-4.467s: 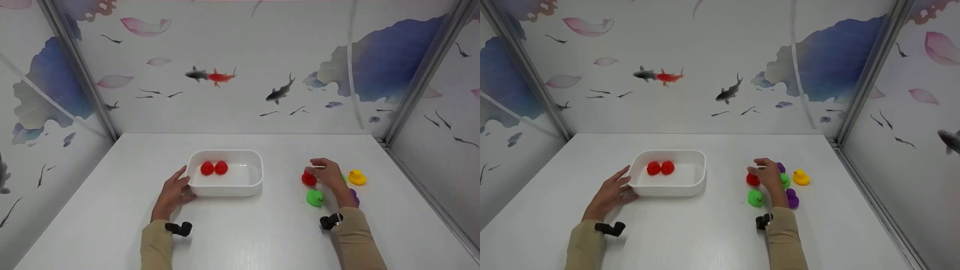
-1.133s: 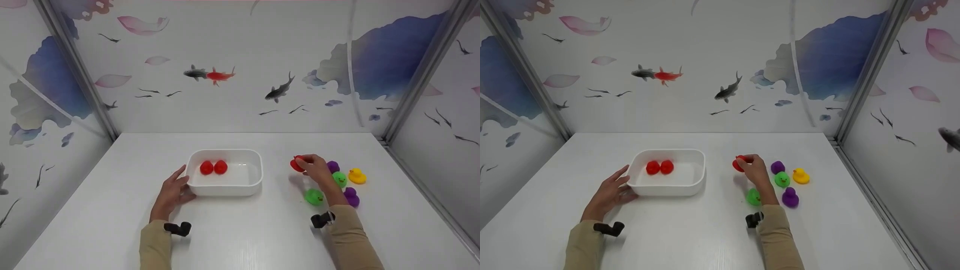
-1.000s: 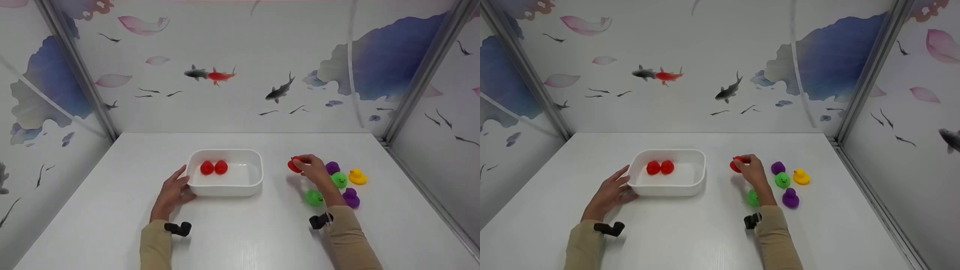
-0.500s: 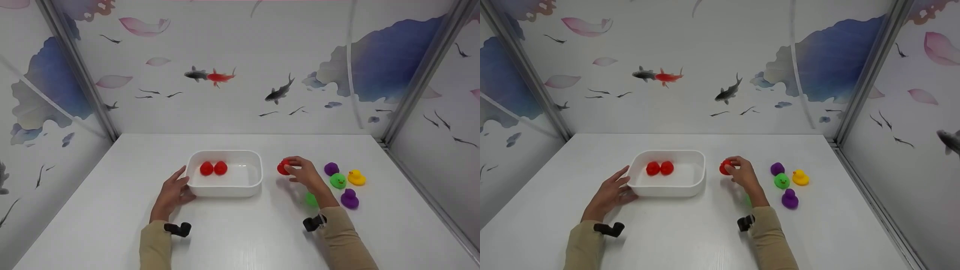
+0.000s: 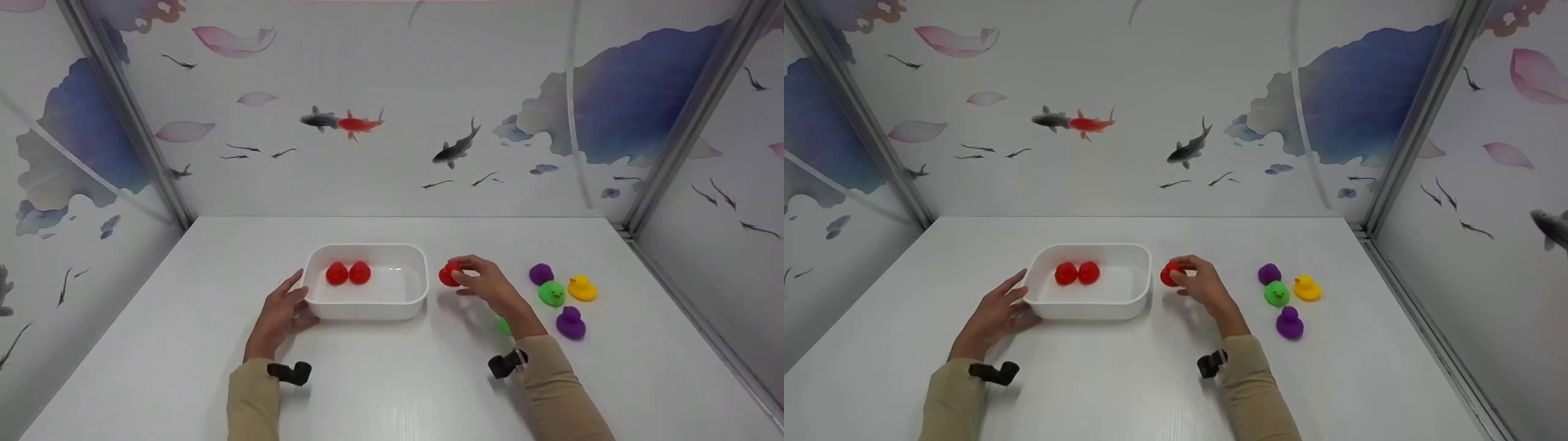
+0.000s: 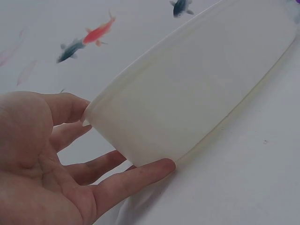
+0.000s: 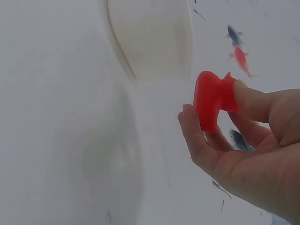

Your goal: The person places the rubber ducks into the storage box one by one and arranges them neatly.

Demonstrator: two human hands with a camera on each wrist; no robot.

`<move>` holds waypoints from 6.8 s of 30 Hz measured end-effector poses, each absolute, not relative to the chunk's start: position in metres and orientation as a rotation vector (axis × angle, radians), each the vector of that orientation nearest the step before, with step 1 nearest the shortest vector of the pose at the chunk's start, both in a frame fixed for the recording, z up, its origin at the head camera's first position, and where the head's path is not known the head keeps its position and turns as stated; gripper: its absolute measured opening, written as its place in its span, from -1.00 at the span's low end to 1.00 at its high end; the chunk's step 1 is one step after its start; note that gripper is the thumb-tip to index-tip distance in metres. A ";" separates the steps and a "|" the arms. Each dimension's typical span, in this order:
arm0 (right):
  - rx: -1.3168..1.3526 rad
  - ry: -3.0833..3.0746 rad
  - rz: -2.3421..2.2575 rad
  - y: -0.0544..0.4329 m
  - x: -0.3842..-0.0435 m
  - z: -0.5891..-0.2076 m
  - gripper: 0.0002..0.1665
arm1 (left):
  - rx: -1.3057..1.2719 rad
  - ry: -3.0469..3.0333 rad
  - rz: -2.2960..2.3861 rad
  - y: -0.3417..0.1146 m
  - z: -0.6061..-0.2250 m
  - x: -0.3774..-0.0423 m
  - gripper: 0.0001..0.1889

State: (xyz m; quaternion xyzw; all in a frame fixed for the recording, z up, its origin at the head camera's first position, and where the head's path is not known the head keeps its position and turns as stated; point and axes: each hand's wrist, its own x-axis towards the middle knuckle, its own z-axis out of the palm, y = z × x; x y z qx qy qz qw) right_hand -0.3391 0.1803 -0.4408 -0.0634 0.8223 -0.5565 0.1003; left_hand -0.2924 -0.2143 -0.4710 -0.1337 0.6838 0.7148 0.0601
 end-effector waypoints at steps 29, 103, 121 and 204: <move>-0.133 2.428 -1.768 0.154 -0.340 -0.445 -0.42 | -0.396 2.086 2.150 -0.215 -0.475 -0.297 -0.40; -0.394 2.362 -1.394 0.054 -0.390 -0.400 -0.58 | -0.380 2.075 2.194 -0.218 -0.476 -0.291 -0.40; -0.227 2.492 -1.210 0.040 -0.397 -0.424 -0.59 | -0.394 2.057 2.188 -0.214 -0.477 -0.293 -0.40; -0.492 2.812 -1.321 0.207 -0.320 -0.376 -0.46 | -0.382 2.062 2.179 -0.216 -0.474 -0.293 -0.39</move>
